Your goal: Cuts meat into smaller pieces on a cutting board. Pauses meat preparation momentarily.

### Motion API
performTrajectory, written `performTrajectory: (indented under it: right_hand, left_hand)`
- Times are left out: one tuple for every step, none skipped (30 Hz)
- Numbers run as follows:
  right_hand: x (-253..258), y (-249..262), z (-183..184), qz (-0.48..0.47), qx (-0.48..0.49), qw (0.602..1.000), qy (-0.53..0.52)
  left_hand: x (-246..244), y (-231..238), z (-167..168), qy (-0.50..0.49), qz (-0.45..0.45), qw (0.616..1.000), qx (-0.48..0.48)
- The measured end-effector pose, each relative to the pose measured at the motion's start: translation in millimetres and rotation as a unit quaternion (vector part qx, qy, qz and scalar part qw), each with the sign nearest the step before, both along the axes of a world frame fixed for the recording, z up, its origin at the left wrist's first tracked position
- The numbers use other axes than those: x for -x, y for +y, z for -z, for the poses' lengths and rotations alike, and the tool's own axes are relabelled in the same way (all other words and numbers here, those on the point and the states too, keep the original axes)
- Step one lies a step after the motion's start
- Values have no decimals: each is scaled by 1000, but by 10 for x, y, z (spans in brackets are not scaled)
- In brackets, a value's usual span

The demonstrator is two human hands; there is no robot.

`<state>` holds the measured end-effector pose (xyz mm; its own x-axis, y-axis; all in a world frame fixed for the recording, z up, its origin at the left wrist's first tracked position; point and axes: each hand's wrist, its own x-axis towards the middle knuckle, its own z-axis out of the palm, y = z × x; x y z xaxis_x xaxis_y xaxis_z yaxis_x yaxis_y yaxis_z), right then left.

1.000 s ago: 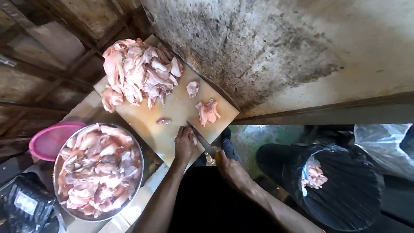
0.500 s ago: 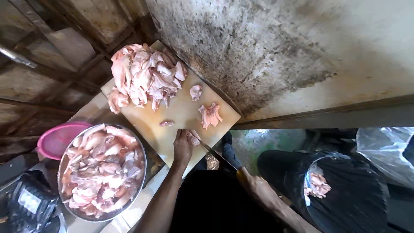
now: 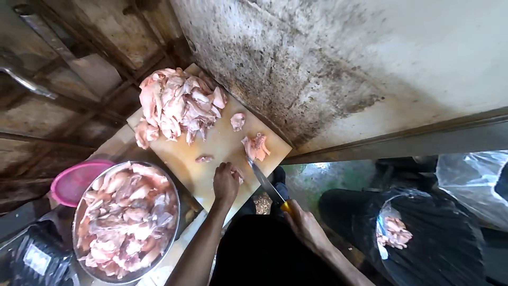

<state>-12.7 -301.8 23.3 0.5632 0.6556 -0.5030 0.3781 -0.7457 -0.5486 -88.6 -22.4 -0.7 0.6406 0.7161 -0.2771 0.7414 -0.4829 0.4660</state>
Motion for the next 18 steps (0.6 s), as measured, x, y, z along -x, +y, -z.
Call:
performTrajectory:
  right_hand:
    - [1, 39, 6, -8, 0, 1000, -4]
    - [3, 87, 8, -16, -1, 1000, -7]
    - [4, 136, 18, -26, -10, 1000, -12]
    - [0, 188, 27, -40, -15, 999, -14]
    - [-6, 246, 36, -55, -9, 998, -12]
    - [-8, 311, 47, -69, 1, 998, -7]
    - [-9, 386, 53, -80, 11, 997, -2]
    - [-8, 472, 48, -89, 21, 996, 0]
    - [-2, 560, 32, -98, 34, 995, -1]
    - [4, 643, 12, -107, 49, 993, -5]
    - [4, 715, -17, -115, 67, 991, -9]
    - [3, 767, -45, -123, 87, 988, -20]
    - [9, 799, -76, -130, 110, 985, -38]
    - [19, 808, -106, -134, 134, 981, -54]
    - [39, 788, -123, -135, 155, 976, -70]
    - [62, 741, -116, -134, 168, 973, -86]
    - [82, 686, -87, -135, 174, 970, -100]
    - [99, 647, -54, -138, 177, 968, -110]
  left_hand:
    - [62, -11, 50, -26, -6, 1000, -6]
    - [131, -27, 101, -52, -12, 999, -12]
    - [193, -47, 150, -79, -18, 997, -16]
    - [249, -72, 206, -105, -25, 994, -21]
    - [295, -100, 269, -132, -30, 990, -33]
    - [329, -127, 324, -156, -33, 986, -44]
    - [349, -149, 362, -175, -34, 983, -50]
    - [358, -165, 382, -186, -37, 980, -57]
    - [362, -177, 390, -190, -40, 979, -63]
    - [361, -183, 394, -191, -43, 978, -70]
    - [353, -189, 398, -192, -45, 977, -76]
    - [342, -193, 403, -195, -47, 976, -80]
    - [333, -196, 414, -196, -50, 976, -85]
    - [333, -201, 429, -197, -52, 975, -89]
    - [345, -213, 450, -198, -52, 975, -91]
    - [355, -227, 472, -200, -53, 974, -93]
    - [356, -238, 496, -205, -53, 973, -96]
    - [356, -245, 510, -209, -50, 972, -101]
